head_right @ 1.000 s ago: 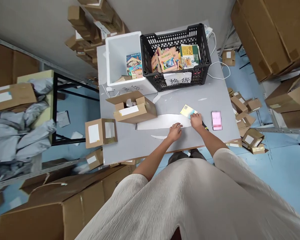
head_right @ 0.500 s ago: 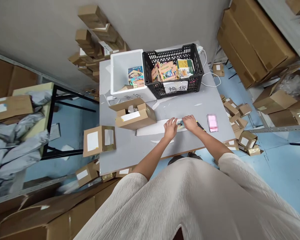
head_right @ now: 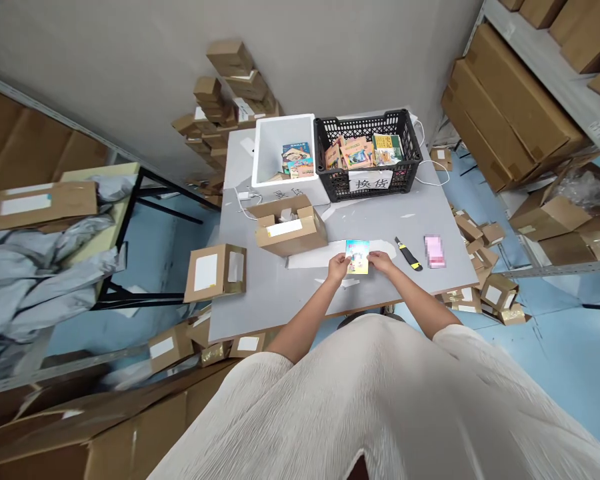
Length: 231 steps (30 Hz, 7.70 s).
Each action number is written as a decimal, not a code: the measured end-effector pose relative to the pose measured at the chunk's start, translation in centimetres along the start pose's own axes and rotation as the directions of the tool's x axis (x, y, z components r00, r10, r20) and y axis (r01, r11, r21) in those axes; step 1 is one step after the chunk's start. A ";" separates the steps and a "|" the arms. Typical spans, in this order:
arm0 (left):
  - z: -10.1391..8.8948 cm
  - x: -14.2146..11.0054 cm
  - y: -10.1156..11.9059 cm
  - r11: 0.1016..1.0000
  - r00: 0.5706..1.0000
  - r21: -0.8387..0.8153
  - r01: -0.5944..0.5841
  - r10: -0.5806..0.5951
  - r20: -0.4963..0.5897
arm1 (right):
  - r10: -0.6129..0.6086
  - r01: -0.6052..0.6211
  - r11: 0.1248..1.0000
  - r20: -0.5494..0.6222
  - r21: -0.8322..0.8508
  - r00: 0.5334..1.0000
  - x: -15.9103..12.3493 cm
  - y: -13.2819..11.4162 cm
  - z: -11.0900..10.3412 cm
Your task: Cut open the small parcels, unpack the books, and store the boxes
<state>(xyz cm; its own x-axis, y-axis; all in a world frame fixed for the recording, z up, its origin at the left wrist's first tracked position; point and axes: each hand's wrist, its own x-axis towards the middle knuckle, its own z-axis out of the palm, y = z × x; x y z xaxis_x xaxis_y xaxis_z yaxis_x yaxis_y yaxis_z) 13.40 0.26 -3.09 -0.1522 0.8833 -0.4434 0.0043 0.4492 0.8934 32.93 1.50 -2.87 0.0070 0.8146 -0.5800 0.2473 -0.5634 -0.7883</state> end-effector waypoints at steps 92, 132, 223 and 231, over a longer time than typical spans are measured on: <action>-4.3 11.6 17.2 0.550 0.812 0.659 -0.513 0.559 0.167 | -0.630 0.594 0.776 -0.236 -0.212 0.740 9.3 -18.1 0.4; -13.4 8.8 17.2 0.453 0.812 0.794 -0.405 0.577 0.086 | -0.670 0.656 0.625 0.141 -0.424 0.729 9.7 -16.7 7.3; -53.4 -3.2 -8.4 0.958 0.962 0.214 -0.192 0.227 -0.153 | -0.358 0.445 0.809 0.279 -0.383 0.891 -5.8 -8.7 49.8; -50.0 -4.2 -8.5 0.952 0.956 0.216 -0.219 0.254 -0.150 | -0.387 0.435 0.838 0.205 -0.328 0.899 -6.7 -7.9 47.4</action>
<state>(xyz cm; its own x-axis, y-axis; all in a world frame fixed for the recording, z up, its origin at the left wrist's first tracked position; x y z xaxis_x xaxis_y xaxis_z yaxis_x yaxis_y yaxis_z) -35.38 -13.98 -5.26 -0.2924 0.9379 -0.1864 0.2507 0.2633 0.9316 -15.01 -6.00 -2.49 -0.2878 0.9221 -0.2587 0.5283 -0.0725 -0.8460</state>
